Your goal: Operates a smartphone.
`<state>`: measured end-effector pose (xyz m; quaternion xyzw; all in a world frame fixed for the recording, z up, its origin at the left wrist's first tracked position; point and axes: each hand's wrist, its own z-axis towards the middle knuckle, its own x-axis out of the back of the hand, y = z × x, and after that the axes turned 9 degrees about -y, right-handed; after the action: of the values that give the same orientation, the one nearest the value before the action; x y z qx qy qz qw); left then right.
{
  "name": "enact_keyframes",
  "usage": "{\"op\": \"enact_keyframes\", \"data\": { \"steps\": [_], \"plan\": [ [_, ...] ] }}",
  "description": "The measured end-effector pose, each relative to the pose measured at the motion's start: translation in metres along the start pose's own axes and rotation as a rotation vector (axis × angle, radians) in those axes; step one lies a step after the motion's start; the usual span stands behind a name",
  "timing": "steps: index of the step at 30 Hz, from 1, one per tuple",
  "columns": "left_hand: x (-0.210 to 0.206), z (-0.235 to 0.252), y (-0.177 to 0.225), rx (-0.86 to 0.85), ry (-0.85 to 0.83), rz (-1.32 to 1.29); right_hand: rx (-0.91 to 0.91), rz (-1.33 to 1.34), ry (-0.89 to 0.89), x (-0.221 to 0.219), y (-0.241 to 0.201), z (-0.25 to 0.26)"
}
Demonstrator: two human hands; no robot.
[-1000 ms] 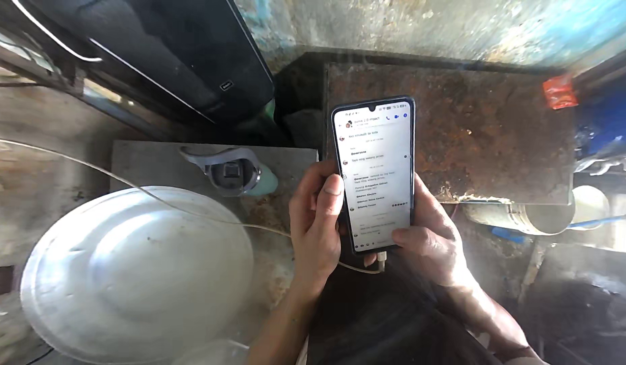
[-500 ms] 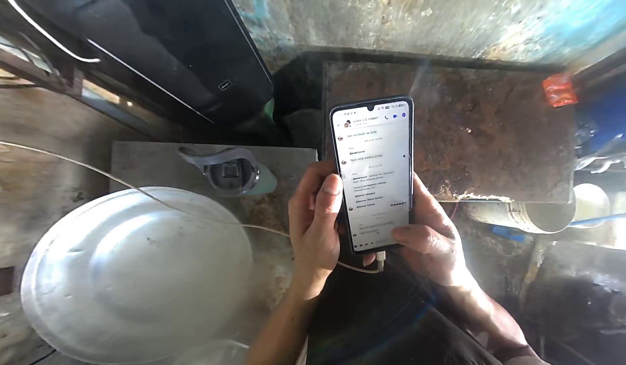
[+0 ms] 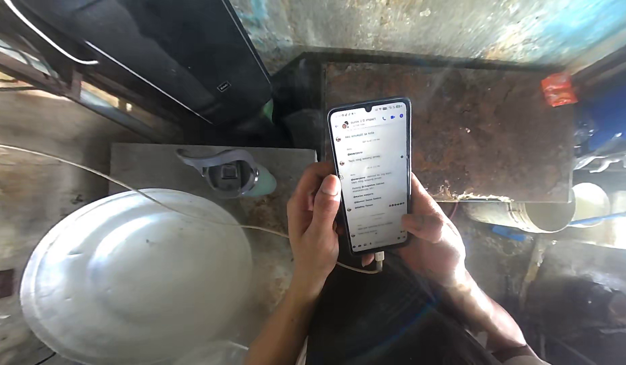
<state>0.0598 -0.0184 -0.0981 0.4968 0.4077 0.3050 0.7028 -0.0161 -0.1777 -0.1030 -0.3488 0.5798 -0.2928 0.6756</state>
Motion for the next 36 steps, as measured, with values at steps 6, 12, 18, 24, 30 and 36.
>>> {"op": "enact_keyframes", "data": {
  "steps": [6, 12, 18, 24, 30, 36],
  "plan": [
    [0.0003, 0.0005, -0.0004, 0.003, -0.001, -0.021, 0.005, 0.06, -0.071, 0.0038, 0.0059, 0.0011],
    [0.0007, 0.0003, -0.0006, -0.004, -0.003, -0.004, -0.004, 0.047, -0.074, 0.0032, 0.0052, 0.0014],
    [0.0009, -0.0003, -0.0017, -0.005, -0.005, -0.024, 0.004, 0.047, -0.077, 0.0033, 0.0055, 0.0009],
    [0.001, 0.0, -0.0012, -0.007, -0.014, -0.01, -0.002, 0.055, -0.064, 0.003, 0.0057, -0.0002],
    [0.0005, -0.0003, -0.0008, -0.016, -0.01, -0.005, 0.012, 0.059, -0.092, 0.0038, 0.0045, -0.0008],
    [0.0005, -0.0004, 0.0001, -0.016, -0.008, -0.01, 0.012, 0.06, -0.09, 0.0034, 0.0041, 0.0002]
  ]
}}
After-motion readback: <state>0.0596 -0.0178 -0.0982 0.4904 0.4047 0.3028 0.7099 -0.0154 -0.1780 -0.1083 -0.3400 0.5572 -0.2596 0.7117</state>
